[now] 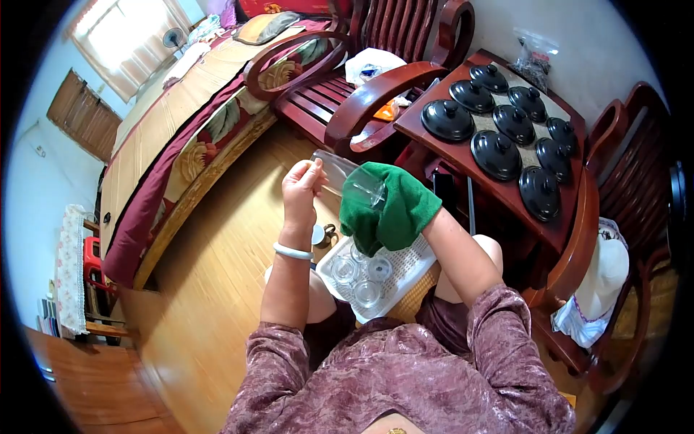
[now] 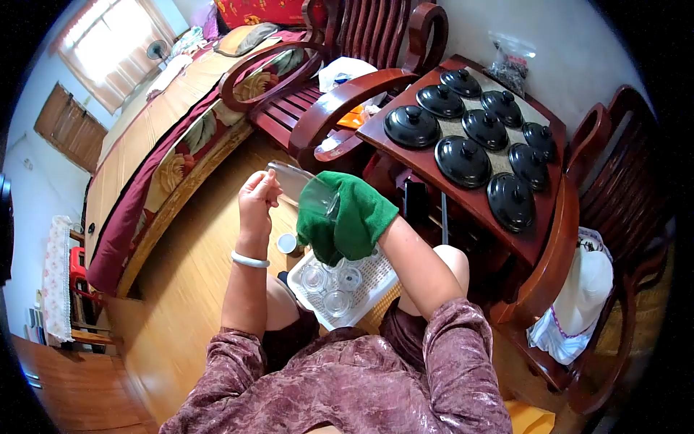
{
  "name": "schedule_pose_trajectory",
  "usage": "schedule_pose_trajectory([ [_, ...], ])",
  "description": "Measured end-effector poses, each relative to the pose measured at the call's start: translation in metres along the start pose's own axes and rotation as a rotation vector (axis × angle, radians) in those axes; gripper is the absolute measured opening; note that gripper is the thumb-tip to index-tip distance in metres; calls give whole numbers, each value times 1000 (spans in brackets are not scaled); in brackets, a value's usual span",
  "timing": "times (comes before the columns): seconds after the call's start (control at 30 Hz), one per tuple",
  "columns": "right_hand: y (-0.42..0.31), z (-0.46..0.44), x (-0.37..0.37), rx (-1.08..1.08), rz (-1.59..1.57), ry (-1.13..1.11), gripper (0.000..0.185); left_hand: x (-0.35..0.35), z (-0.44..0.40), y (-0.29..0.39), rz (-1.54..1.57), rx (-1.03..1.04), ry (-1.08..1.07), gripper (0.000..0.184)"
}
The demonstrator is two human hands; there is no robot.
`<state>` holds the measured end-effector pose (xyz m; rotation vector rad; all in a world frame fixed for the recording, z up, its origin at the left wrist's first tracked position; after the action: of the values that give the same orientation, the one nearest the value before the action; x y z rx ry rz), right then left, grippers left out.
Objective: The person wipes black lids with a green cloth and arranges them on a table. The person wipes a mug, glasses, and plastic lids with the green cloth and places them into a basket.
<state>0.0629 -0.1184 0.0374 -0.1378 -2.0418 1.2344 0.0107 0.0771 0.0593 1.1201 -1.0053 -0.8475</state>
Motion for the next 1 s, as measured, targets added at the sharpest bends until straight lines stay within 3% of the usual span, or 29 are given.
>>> schedule_pose_trajectory([
  [0.07, -4, 2, 7, -55, 139, -34, 18, -1, -2, -1, -41, 81, 58, 23],
  [0.13, -9, 3, 15, -293, 1196, -301, 15, 2, -3, -5, -95, 147, 82, 23],
  [0.17, -6, 0, 15, -291, 1196, -308, 15, 6, -1, -5, -155, 211, 102, 23],
  [0.23, 3, -4, 8, -14, 216, 164, 12, 18, 3, -6, -224, 364, 93, 22],
  [0.37, -8, -3, 16, -6, 243, 278, 12, 14, -3, -13, -435, 437, -45, 15],
  [0.4, 34, -10, -42, -432, 1057, -24, 9, 14, -4, -13, -422, 405, -118, 13],
  [0.43, 28, -8, -35, -433, 1059, -22, 9, 13, -5, -14, -408, 374, -190, 12],
  [0.5, 15, -2, -18, -126, 85, 525, 10, 11, 0, -4, -382, 304, -258, 13],
  [0.53, 15, -2, -20, -126, 86, 524, 10, 11, 3, 1, -373, 130, -293, 14],
  [0.57, 14, -1, -26, -202, 416, 546, 9, 10, 5, 2, -360, -44, -325, 16],
  [0.7, 7, -2, -32, -503, 1741, 514, 10, 9, 7, 4, -217, -142, -393, 20],
  [0.77, 8, -2, -28, -536, 1467, 684, 9, 10, 9, 5, -51, -338, -353, 23],
  [1.0, 8, 7, -9, -363, 726, 826, 10, 3, -4, -11, 91, -423, -199, 43],
])
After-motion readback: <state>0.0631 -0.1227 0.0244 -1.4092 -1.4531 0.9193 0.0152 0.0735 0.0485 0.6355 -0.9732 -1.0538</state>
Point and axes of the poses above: each hand's wrist, its own z-axis away from the middle knuckle, its own x-axis out of the palm, y = z × x, the point moved 2 cm from there along -z, towards the middle knuckle, and after that the axes turned 13 degrees about -x, right-handed, at the moved point
